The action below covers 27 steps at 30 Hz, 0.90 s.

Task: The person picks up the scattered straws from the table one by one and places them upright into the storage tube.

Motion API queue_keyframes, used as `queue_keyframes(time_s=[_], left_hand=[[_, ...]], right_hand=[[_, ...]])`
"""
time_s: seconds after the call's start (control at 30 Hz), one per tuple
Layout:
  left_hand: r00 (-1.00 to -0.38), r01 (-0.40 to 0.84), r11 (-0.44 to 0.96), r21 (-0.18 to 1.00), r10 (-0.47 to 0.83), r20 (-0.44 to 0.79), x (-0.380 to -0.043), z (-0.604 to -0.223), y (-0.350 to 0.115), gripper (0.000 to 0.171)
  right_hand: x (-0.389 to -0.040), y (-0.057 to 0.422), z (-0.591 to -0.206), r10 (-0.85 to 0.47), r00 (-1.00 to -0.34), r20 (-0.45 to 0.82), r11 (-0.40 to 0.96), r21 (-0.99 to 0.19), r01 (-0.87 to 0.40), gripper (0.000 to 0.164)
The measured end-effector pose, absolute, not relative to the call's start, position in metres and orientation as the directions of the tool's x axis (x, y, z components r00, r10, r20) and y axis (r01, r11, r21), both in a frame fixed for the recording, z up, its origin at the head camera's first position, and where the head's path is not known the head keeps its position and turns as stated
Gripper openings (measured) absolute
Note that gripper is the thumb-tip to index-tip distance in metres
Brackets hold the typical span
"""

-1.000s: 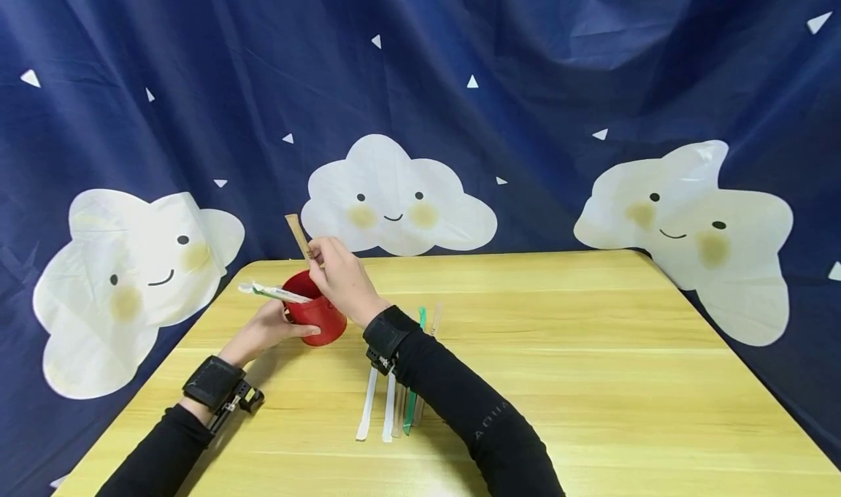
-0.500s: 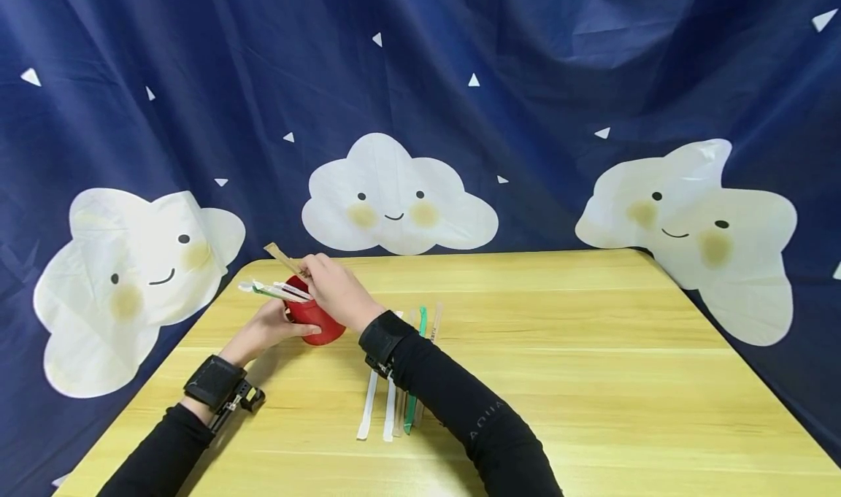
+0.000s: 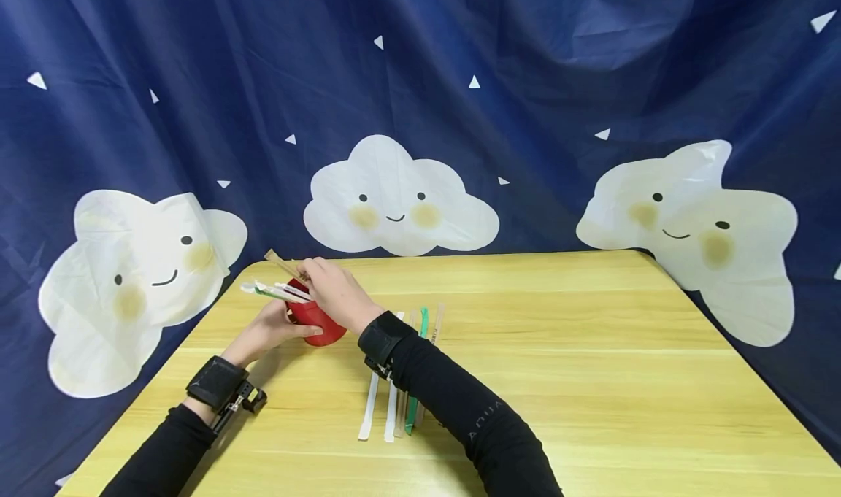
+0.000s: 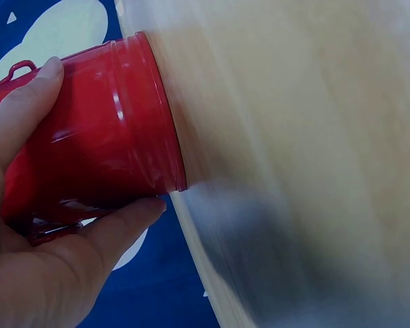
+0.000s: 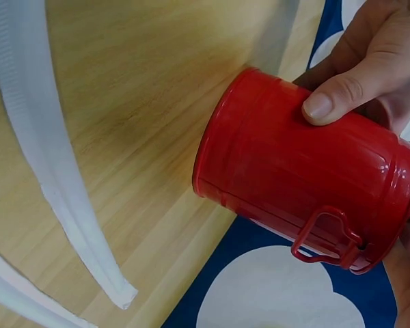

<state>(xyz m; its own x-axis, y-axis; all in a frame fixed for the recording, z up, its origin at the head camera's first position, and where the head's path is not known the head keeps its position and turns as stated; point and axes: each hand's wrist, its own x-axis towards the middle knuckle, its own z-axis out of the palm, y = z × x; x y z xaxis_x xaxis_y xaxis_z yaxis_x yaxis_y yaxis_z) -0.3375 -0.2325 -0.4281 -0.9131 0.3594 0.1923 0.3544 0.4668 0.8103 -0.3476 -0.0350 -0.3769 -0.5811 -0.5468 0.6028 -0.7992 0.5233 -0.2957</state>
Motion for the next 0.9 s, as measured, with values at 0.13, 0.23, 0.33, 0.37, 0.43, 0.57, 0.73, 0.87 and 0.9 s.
queue_keyframes(time_s=[0.13,0.23,0.33,0.37,0.43,0.57,0.73,0.87,0.9], left_hand=[[-0.915,0.351,0.473,0.808,0.355,0.190,-0.336,-0.428,-0.231,0.079],[-0.918,0.350,0.479,0.805,0.346,0.193,-0.336,-0.427,-0.231,0.078],[-0.923,0.339,0.482,0.808,0.336,0.186,-0.336,-0.428,-0.232,0.078],[-0.926,0.331,0.482,0.811,0.332,0.180,-0.336,-0.428,-0.232,0.078],[-0.928,0.322,0.486,0.813,0.331,0.170,-0.335,-0.429,-0.234,0.077],[-0.926,0.328,0.484,0.811,0.335,0.175,-0.334,-0.432,-0.236,0.078],[-0.918,0.351,0.465,0.813,0.344,0.200,-0.335,-0.432,-0.235,0.081],[-0.917,0.354,0.464,0.812,0.342,0.204,-0.336,-0.431,-0.233,0.082],[-0.919,0.349,0.462,0.816,0.340,0.201,-0.337,-0.430,-0.233,0.082]], right_hand=[[-0.347,-0.032,-0.378,-0.553,-0.580,0.598,0.510,-0.308,-0.803,0.019],[-0.347,-0.030,-0.379,-0.556,-0.576,0.599,0.496,-0.316,-0.808,0.024],[-0.347,-0.029,-0.379,-0.554,-0.573,0.604,0.483,-0.328,-0.812,0.025],[-0.347,-0.029,-0.379,-0.551,-0.574,0.605,0.483,-0.330,-0.811,0.025],[-0.346,-0.028,-0.379,-0.545,-0.578,0.607,0.484,-0.335,-0.808,0.023],[-0.345,-0.025,-0.380,-0.531,-0.586,0.611,0.497,-0.335,-0.800,0.020],[-0.343,-0.009,-0.380,-0.510,-0.598,0.618,0.510,-0.342,-0.789,0.021],[-0.340,0.013,-0.381,-0.504,-0.629,0.593,0.545,-0.346,-0.763,0.021],[-0.339,0.020,-0.382,-0.500,-0.643,0.580,0.556,-0.354,-0.752,0.021]])
